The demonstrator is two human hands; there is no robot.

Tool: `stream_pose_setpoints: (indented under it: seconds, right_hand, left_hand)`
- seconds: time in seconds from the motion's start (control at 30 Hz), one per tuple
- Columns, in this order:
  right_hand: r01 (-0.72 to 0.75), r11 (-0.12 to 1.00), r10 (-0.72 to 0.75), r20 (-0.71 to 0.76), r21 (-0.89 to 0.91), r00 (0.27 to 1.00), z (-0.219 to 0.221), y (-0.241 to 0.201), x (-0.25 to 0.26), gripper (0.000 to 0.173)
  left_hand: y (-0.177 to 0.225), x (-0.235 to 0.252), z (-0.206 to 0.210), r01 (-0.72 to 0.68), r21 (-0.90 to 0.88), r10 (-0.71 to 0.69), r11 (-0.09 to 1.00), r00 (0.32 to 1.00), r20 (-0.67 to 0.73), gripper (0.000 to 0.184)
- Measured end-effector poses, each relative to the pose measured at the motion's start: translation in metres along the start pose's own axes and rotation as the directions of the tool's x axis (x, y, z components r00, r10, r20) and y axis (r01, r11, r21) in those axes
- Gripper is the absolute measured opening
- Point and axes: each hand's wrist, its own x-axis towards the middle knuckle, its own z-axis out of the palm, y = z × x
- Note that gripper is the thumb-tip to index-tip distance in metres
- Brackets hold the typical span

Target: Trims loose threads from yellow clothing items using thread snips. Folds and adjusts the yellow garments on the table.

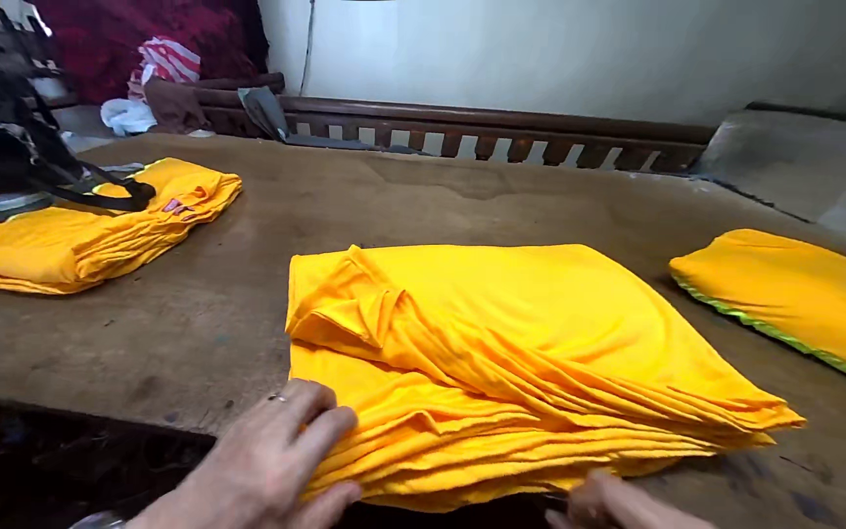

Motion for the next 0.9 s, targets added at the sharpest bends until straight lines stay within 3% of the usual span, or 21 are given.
stream_pose_setpoints:
  seconds: [0.07, 0.13, 0.17, 0.2, 0.27, 0.33, 0.43, 0.5, 0.6, 0.7, 0.8, 0.87, 0.9]
  right_hand:
    - [0.034, 0.985, -0.053, -0.103, -0.171, 0.993, -0.004, -0.012, 0.025, 0.023]
    - [0.023, 0.904, -0.088, -0.135, -0.427, 0.987, -0.004, -0.013, 0.045, 0.033]
    - [0.011, 0.878, -0.088, -0.139, -0.478, 0.986, -0.005, -0.009, 0.053, 0.029]
    - [0.029, 0.878, -0.107, -0.138, -0.477, 0.985, -0.007, 0.003, 0.06, 0.021]
    - [0.119, 0.878, -0.184, -0.097, -0.463, 0.978, -0.009, 0.038, 0.068, 0.022]
    - [0.231, 0.861, -0.225, 0.067, -0.454, 0.972, -0.024, 0.044, 0.067, 0.024]
    - [0.194, 0.909, -0.077, 0.307, -0.37, 0.949, -0.036, 0.025, 0.049, 0.018]
    - [0.134, 0.944, -0.042, 0.291, -0.303, 0.956, -0.03, 0.025, 0.035, 0.019]
    - [0.111, 0.972, -0.093, 0.097, -0.207, 0.991, -0.013, 0.015, 0.029, 0.024]
    - [0.09, 0.942, -0.107, -0.035, -0.324, 0.994, 0.008, -0.003, 0.046, 0.035]
    - [0.126, 0.905, -0.153, -0.033, -0.407, 0.988, 0.024, 0.016, 0.068, 0.022]
    - [0.187, 0.907, -0.192, 0.026, -0.377, 0.981, 0.02, 0.03, 0.075, 0.018]
    - [0.216, 0.913, -0.197, 0.092, -0.347, 0.976, 0.011, 0.03, 0.076, 0.018]
  left_hand:
    - [-0.004, 0.005, 0.02, -0.04, 0.031, 0.041, 0.999, 0.999, -0.016, 0.033]
    - [-0.01, 0.005, 0.022, -0.057, -0.016, 0.057, 0.998, 0.998, -0.007, 0.027]
    - [-0.013, 0.004, 0.018, -0.065, -0.06, 0.066, 0.996, 0.998, 0.011, 0.026]
    - [-0.016, 0.003, 0.011, -0.062, -0.11, 0.065, 0.992, 0.998, 0.023, 0.026]
    - [-0.023, 0.002, -0.006, -0.04, -0.181, 0.048, 0.983, 0.998, 0.038, 0.025]
    - [-0.03, -0.001, -0.024, -0.056, -0.209, 0.073, 0.976, 0.994, 0.076, 0.021]
    - [-0.032, -0.011, -0.028, -0.071, -0.228, 0.111, 0.971, 0.98, 0.164, 0.016]
    - [-0.036, -0.017, -0.023, -0.011, -0.263, 0.048, 0.965, 0.99, 0.136, 0.018]
    - [-0.035, -0.013, -0.024, 0.112, -0.361, -0.139, 0.926, 0.989, -0.051, 0.015]
    - [-0.024, -0.018, -0.018, 0.237, -0.357, -0.293, 0.903, 0.95, -0.111, 0.026]
    - [-0.019, -0.034, 0.002, 0.272, -0.319, -0.304, 0.908, 0.951, -0.055, 0.036]
    - [-0.019, -0.041, 0.01, 0.267, -0.412, -0.301, 0.871, 0.953, -0.019, 0.018]
    - [-0.019, -0.045, 0.009, 0.285, -0.528, -0.341, 0.8, 0.94, -0.01, 0.011]
